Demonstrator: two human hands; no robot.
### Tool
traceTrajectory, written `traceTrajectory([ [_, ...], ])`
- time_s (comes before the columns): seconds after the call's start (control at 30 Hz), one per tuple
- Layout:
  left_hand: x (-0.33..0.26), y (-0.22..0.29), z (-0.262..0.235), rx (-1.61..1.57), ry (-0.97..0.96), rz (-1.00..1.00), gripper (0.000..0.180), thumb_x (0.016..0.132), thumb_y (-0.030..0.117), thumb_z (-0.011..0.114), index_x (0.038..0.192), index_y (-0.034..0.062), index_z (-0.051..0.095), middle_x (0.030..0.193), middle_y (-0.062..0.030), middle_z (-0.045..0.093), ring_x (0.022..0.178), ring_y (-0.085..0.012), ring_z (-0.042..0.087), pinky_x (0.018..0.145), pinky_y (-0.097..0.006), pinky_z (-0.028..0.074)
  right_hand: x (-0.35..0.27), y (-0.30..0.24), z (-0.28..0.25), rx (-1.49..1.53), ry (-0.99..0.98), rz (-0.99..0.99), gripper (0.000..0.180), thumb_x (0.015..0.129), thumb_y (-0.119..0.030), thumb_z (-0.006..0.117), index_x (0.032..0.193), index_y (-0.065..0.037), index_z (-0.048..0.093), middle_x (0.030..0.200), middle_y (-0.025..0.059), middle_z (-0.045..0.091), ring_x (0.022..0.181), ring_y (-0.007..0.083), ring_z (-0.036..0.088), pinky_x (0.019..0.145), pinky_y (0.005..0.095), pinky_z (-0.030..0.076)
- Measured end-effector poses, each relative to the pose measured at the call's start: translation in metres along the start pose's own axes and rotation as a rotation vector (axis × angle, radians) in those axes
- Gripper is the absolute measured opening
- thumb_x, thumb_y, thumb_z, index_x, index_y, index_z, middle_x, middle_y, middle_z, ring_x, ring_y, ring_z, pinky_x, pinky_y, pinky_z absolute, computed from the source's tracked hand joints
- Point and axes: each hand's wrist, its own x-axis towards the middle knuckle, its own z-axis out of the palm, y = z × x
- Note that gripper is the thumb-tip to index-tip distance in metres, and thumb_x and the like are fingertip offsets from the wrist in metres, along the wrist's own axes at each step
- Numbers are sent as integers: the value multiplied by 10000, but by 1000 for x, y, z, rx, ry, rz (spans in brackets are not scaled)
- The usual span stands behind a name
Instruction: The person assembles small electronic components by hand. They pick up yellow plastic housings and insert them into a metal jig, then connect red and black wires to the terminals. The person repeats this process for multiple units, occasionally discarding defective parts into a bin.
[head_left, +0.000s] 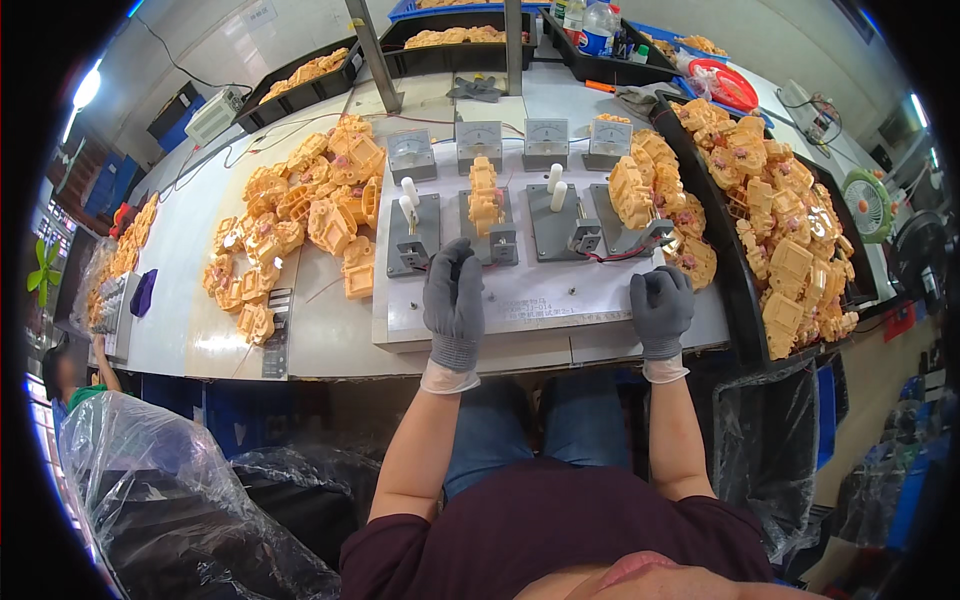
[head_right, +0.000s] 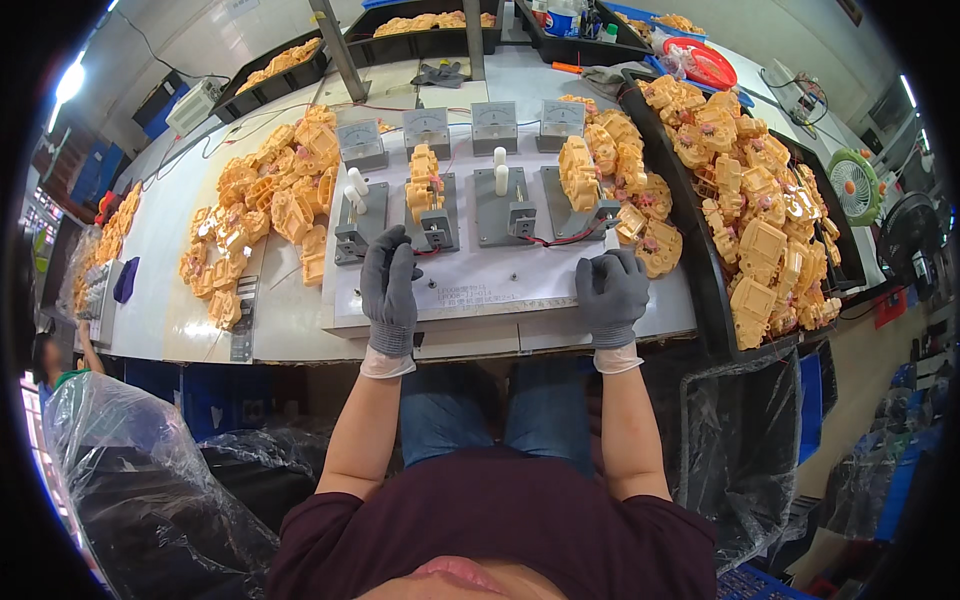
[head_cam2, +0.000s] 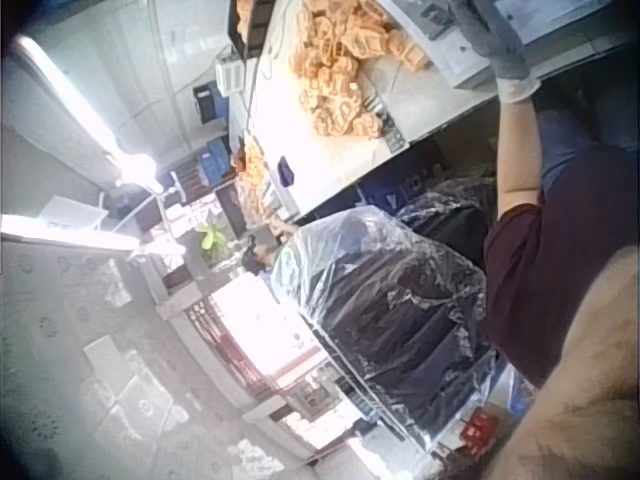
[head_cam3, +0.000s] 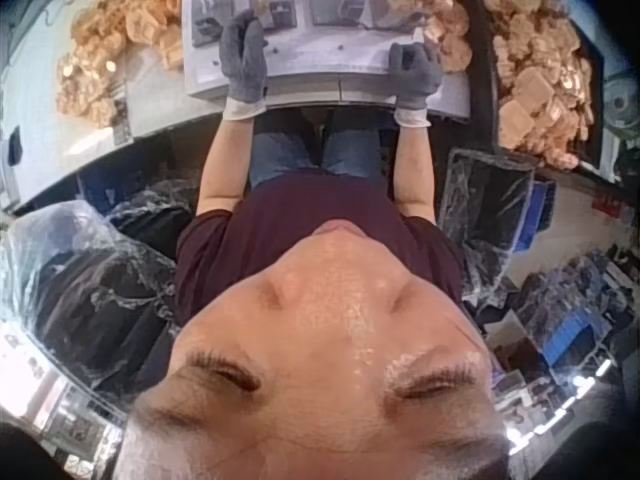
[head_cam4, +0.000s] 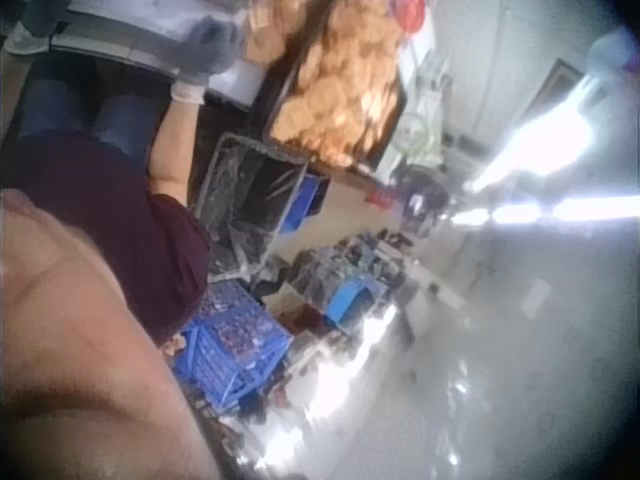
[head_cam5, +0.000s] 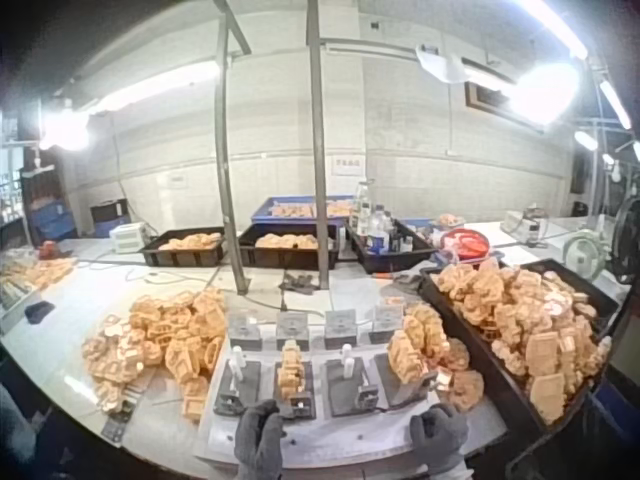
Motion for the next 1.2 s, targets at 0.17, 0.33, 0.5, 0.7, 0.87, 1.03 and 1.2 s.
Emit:
traceTrajectory([
  [0.17,0,1,0,51,11,0,261,917,118,516,1138,-14,560,946,-46,576,777,-80,510,689,-217,451,-1,1,1,9,-3,12,149,720,-181,699,661,-77,609,724,57,597,698,262,563,646,380,452],
  [0.33,-1,3,-1,23,-8,1,261,916,123,521,1137,-9,561,950,-47,578,791,-83,513,702,-218,450,-1,1,1,8,2,0,153,723,-178,697,656,-73,608,720,60,596,701,261,563,652,378,453],
  [0.5,-1,0,-1,14,-9,5,255,916,117,527,1136,-6,562,953,-45,578,797,-79,510,708,-216,447,0,0,0,6,-3,6,153,724,-182,699,661,-73,611,728,64,598,712,263,564,655,380,453],
  [0.7,-1,-1,-1,4,-10,11,249,915,106,524,1133,-8,564,956,-49,576,801,-79,510,712,-219,449,-1,0,0,0,-9,8,153,723,-183,700,663,-72,614,736,66,601,722,264,568,664,385,455],
  [0.87,0,-1,-1,24,-11,17,246,914,99,521,1129,-12,565,958,-51,577,790,-82,513,705,-221,451,-1,1,0,17,-10,7,148,723,-177,700,663,-72,614,725,68,599,729,266,571,669,387,458],
  [1.03,-2,2,0,21,-7,22,246,912,94,520,1127,-15,565,960,-48,576,787,-80,512,703,-218,450,-2,2,1,17,0,10,146,725,-176,698,664,-73,616,719,71,598,729,267,573,673,384,459],
  [1.2,-1,5,0,28,-8,-10,242,912,88,519,1127,-13,565,962,-45,573,781,-74,508,699,-217,448,-1,1,0,5,-11,8,151,728,-187,697,666,-74,618,724,71,602,724,267,572,670,382,458],
])
